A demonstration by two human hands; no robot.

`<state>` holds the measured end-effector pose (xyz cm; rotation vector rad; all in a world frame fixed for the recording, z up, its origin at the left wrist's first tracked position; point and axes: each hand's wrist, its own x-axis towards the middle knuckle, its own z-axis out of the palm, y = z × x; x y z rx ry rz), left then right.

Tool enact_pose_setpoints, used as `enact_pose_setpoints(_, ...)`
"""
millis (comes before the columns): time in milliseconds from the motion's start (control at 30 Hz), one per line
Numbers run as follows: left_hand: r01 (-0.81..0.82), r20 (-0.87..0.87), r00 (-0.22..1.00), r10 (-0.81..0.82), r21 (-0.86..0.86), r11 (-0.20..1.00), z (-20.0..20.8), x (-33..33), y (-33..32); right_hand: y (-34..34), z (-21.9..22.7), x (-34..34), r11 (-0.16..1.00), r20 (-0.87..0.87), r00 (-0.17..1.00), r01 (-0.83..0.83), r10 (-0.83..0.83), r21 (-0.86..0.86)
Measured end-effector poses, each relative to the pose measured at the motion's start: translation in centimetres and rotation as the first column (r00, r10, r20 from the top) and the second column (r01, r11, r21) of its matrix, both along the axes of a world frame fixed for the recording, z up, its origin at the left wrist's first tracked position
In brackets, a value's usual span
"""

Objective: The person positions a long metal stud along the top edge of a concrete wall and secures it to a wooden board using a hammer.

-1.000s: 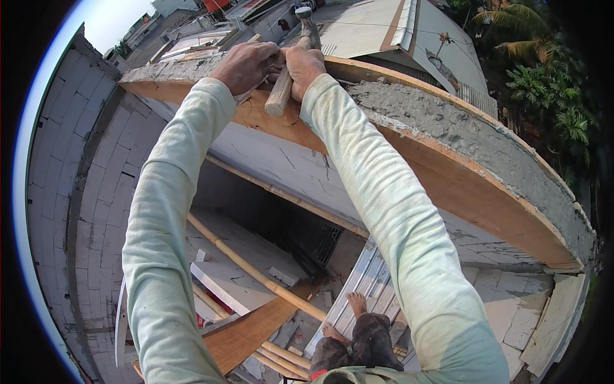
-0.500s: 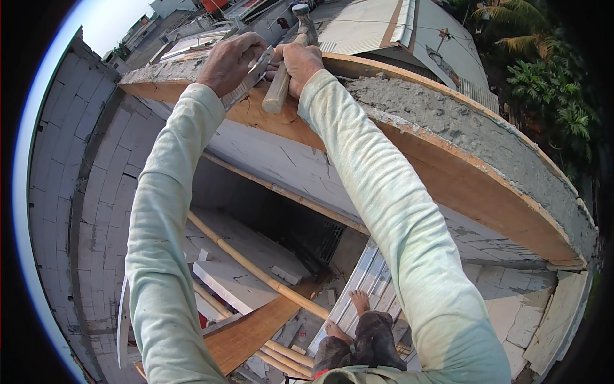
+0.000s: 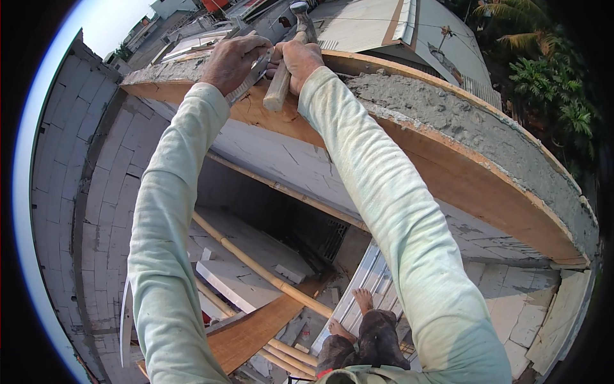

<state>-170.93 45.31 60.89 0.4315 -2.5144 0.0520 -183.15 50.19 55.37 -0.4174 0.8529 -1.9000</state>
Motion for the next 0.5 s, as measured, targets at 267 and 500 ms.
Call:
enact_pose_setpoints(267, 0.046, 0.067, 0.997, -0.045, -0.01, 0.999, -0.2, -0.7, -0.4, -0.6, -0.4, -0.2, 1.0, -0.03, 1.0, 0.009, -0.009, 0.004)
enact_pose_setpoints(500, -0.059, -0.02, 0.998, 0.063, 0.171, 0.983, 0.3, -1.6, -0.5, -1.4, -1.1, -0.7, 1.0, -0.003, 1.0, -0.005, 0.005, -0.031)
